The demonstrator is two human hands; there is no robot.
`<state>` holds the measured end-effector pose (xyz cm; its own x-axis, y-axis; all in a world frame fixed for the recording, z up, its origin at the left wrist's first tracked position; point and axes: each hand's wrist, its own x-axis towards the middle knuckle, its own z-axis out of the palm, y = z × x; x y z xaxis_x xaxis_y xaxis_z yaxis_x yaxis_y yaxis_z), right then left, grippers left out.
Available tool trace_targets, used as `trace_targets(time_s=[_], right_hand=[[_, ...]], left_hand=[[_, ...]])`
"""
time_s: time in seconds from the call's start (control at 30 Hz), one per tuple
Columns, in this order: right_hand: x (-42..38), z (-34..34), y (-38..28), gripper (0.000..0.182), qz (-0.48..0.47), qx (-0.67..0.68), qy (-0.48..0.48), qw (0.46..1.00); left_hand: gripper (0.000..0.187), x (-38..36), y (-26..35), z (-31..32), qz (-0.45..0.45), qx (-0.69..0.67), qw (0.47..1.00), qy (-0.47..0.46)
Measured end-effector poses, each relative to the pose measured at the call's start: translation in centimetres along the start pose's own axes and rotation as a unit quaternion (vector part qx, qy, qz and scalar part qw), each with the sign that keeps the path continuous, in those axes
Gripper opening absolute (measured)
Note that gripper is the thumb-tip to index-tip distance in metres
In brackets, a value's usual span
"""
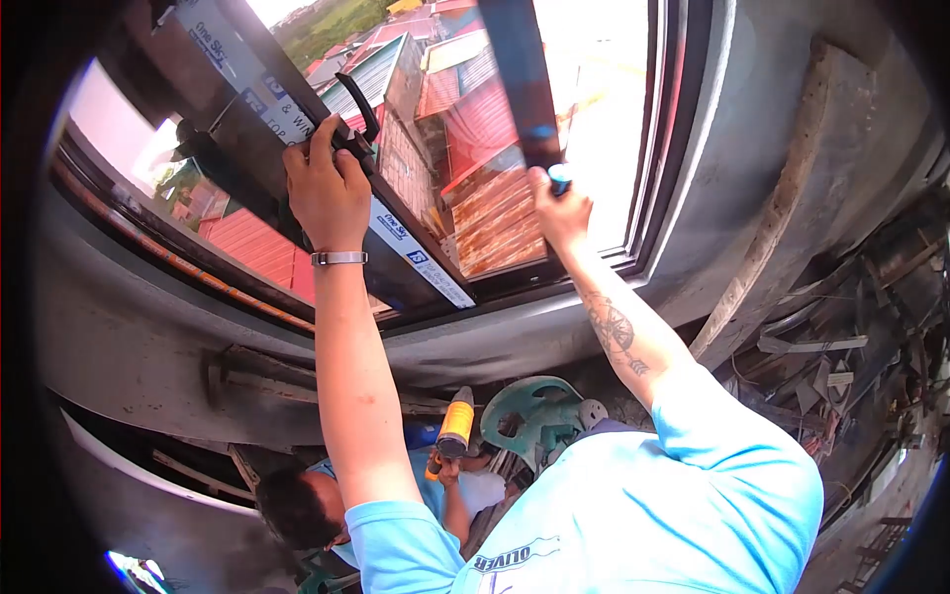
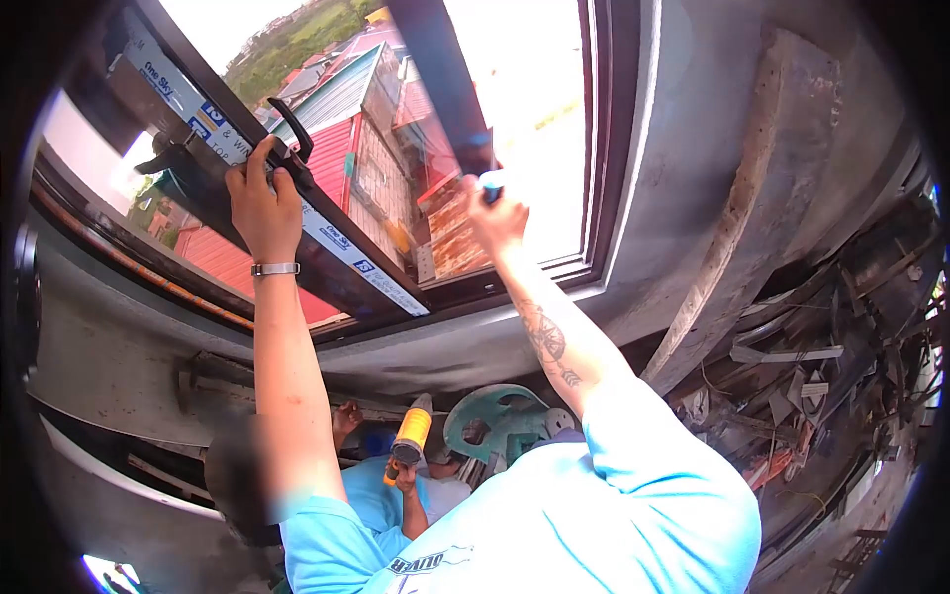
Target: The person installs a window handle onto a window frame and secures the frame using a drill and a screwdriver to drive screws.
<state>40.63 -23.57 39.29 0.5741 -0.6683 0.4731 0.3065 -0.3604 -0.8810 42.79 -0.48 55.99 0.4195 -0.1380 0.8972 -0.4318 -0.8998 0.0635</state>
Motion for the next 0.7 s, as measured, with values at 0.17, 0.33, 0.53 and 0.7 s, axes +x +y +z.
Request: trace_targets(time_s=[0.17, 0.33, 0.53, 0.7], right_hand=[[-3.2, 1.1, 0.1, 0.026, -0.047, 0.031, -0.078, 0.995], [-6.6, -1.8, 7.5, 0.019, 0.049, -0.042, -0.12, 0.991], [-11.5, -6.4, 15.4, 0.019, 0.113, -0.104, -0.145, 0.977], [-10.7, -8.0, 17.5, 0.02, 0.177, -0.127, -0.256, 0.942]], left_hand=[[0.045, -0.5, 0.2, 0.3, 0.039, -0.002, 0.999, 0.012], [0.057, -2.4, 0.2, 1.1, 0.091, 0.029, 0.994, 0.059], [0.078, -5.2, 0.8, 4.9, 0.083, 0.069, 0.993, 0.053], [0.095, -6.7, 0.9, 8.2, 0.102, 0.141, 0.984, 0.033]])
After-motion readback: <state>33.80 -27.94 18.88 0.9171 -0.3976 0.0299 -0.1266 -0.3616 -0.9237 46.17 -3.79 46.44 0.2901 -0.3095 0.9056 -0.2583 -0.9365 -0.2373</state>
